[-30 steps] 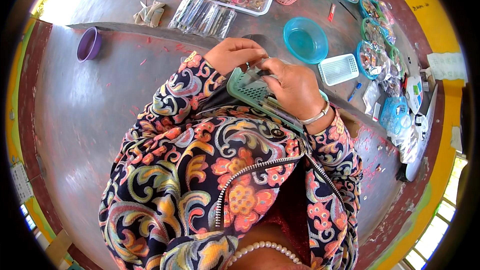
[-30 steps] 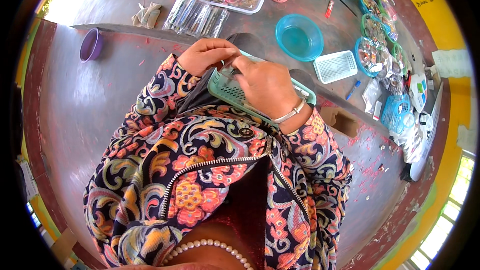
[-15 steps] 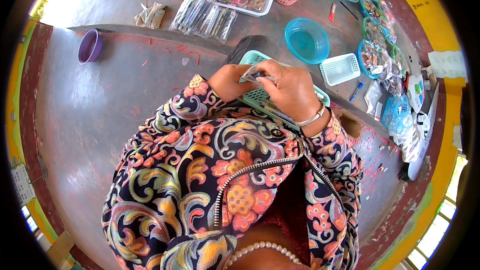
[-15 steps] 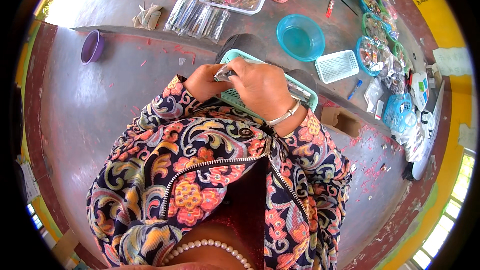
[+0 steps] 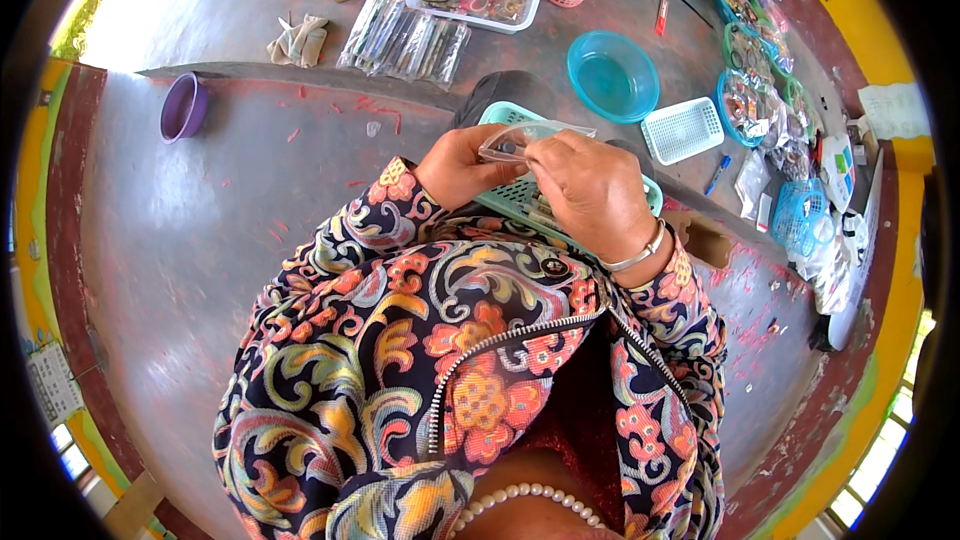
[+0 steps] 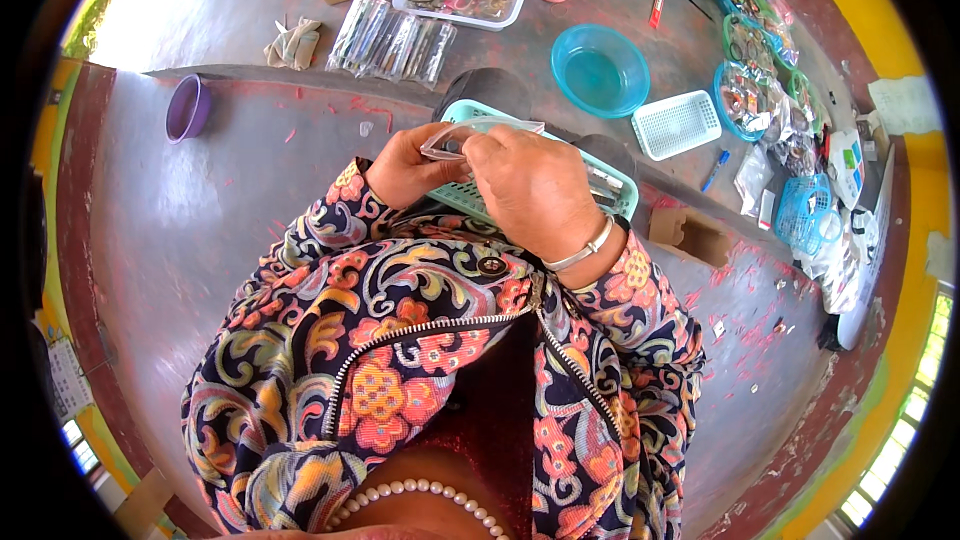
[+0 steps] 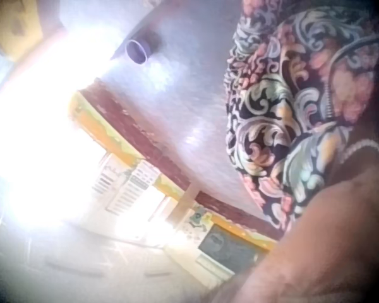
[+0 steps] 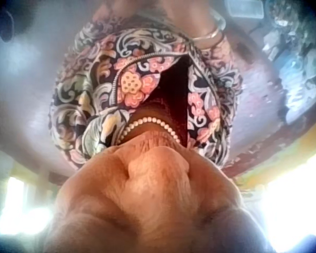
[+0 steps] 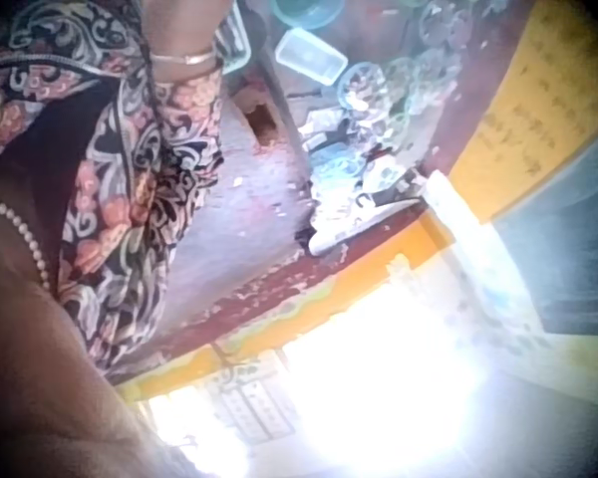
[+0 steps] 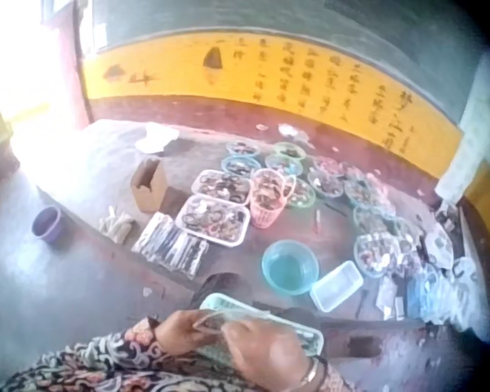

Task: The person sits on the floor and organizes pens from a light blue basket into small clear plastic bags. They repeatedly pick up pens, place them into a bag, and then place the filled bag into the basket.

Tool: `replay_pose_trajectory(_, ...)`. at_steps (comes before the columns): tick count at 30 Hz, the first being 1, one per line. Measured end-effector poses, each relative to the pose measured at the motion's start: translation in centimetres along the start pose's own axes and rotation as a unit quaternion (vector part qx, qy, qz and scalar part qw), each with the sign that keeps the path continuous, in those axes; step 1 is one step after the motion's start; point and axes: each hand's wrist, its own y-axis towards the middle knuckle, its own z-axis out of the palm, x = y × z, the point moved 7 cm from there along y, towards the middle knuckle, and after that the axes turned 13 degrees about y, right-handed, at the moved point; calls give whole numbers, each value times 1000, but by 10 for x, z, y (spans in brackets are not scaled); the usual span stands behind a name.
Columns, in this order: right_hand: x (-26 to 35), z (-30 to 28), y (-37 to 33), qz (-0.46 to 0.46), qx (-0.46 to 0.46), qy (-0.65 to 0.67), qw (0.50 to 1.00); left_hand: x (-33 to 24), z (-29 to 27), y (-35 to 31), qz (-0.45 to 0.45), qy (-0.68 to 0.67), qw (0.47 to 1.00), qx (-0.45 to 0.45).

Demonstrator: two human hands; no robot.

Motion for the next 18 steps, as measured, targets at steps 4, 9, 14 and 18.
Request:
replay_pose_trajectory(4, 7, -17, -1, -43, -64, 46, 996, 3, 2, -1, 3, -48, 998, 33)
replay_pose_trajectory(9, -9, -60, -23, 83, -116, 100, 985, 6, -2, 0, -11, -20, 1000, -1)
replay_pose_trajectory(14, -46, -47, -83, 202, 33, 47, 978, -5, 1, -1, -6, -19, 1000, -12)
replay_pose_trajectory(18, -64, -41, -127, 287, 50, 2, 957, -1, -1, 0, 19, 24, 1000, 6)
